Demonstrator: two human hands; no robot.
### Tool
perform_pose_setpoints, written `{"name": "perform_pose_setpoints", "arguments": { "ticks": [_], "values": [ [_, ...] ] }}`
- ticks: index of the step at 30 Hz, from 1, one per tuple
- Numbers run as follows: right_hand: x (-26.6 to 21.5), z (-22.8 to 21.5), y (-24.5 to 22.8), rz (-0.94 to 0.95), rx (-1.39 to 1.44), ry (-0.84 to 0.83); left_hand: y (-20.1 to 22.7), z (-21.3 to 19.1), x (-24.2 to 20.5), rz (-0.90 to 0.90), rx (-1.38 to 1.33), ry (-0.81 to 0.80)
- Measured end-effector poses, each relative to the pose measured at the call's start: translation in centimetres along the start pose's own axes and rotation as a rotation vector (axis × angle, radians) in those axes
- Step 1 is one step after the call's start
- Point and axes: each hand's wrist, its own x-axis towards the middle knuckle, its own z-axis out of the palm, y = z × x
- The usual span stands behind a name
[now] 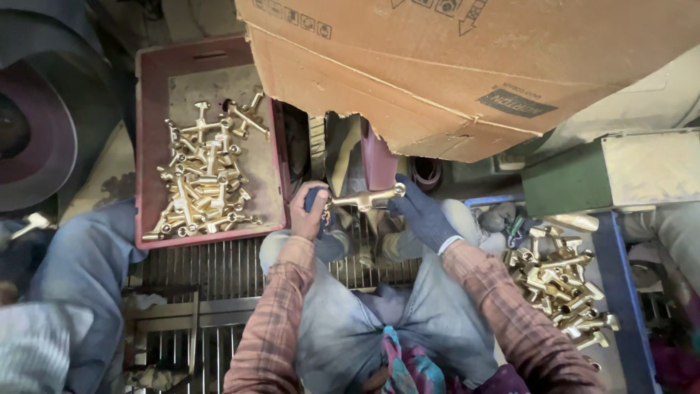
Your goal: The person sits on the floor and repeatedly presses small brass-colored metal parts against a rotating grinding wheel to smooth or polish their surfaces. Finished parts are placed into a blue bin to the right.
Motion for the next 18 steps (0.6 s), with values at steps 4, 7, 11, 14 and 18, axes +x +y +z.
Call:
{"name": "perform_pose_setpoints", "arguments": {
  "ticks": [4, 7, 11, 14, 18],
  "values": [
    [0.8, 1.1, 1.2, 0.032, -0.019, -0.006, -3.0, 0.3, 0.0, -0.149, -0.06, 0.09],
    [1.5, 1.9, 2.3, 0.034, 0.166, 0.007, -4.9, 0.2, 0.4, -0.156, -0.048, 0.086],
    [1.9, 2.1, 3.6, 0.039, 0.08, 0.056, -6.2, 0.5, 0.6, -0.266, -0.122, 0.113],
    [2.0, 2.2, 3.9, -0.12, -0.059, 0.115, -6.5, 0.5, 0.6, -0.312, -0.089, 0.115],
    [2.2, 2.5, 3.6, 0.063, 0.055, 0.129, -6.4, 0.2, 0.3, -0.314, -0.149, 0.083]
  ]
}}
